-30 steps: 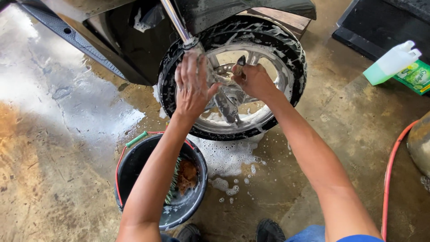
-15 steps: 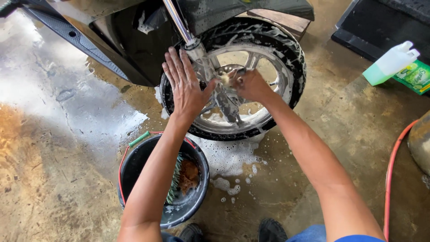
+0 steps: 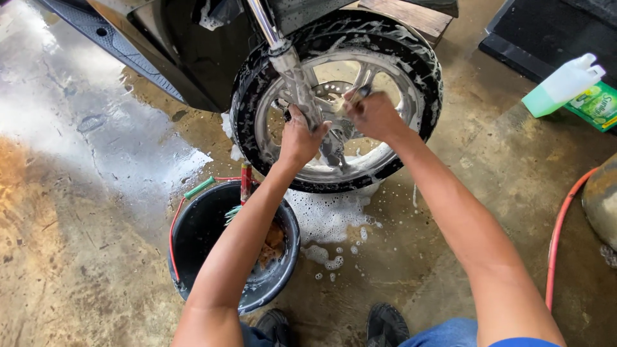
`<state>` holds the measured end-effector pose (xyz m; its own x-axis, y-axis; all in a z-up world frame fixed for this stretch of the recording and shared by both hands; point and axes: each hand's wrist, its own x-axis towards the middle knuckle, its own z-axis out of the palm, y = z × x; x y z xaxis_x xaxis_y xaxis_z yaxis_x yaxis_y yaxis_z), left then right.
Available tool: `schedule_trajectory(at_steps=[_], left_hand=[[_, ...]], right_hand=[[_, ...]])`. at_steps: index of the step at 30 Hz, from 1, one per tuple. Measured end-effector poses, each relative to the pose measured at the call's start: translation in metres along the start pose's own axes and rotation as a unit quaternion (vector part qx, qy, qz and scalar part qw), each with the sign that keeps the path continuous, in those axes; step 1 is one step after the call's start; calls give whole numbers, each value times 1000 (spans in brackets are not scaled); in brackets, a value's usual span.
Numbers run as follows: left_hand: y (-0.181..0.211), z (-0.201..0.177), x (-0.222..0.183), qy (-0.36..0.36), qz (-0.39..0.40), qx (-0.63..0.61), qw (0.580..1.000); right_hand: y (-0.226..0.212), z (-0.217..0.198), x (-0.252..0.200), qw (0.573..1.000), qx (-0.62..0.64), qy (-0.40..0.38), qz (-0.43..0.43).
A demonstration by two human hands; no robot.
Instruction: The person scrubs the front wheel of a motorcycle with a brush and soapy water. They clean the spokes, rim, and tire, using a bucket of soapy water nearby.
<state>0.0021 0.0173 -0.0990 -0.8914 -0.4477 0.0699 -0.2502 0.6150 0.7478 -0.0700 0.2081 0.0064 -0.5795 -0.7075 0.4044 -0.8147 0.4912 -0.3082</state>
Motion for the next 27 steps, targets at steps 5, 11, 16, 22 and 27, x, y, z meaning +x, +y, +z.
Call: schedule_trajectory(at_steps=[5, 11, 16, 22, 27], left_hand=[[35, -48, -13, -85, 4, 92, 992], [34, -81, -28, 65, 330, 333, 881], [23, -72, -26, 133, 477, 452, 742], [27, -62, -31, 73, 442, 462, 766], [26, -42, -25, -1, 385, 446, 808]], right_hand=[[17, 0, -4, 988, 134, 61, 41], [17, 2, -15, 980, 162, 94, -73], [53, 20, -19, 989, 63, 131, -33], [35, 11, -26, 978, -101, 134, -126], [32, 20, -35, 982, 116, 146, -26]])
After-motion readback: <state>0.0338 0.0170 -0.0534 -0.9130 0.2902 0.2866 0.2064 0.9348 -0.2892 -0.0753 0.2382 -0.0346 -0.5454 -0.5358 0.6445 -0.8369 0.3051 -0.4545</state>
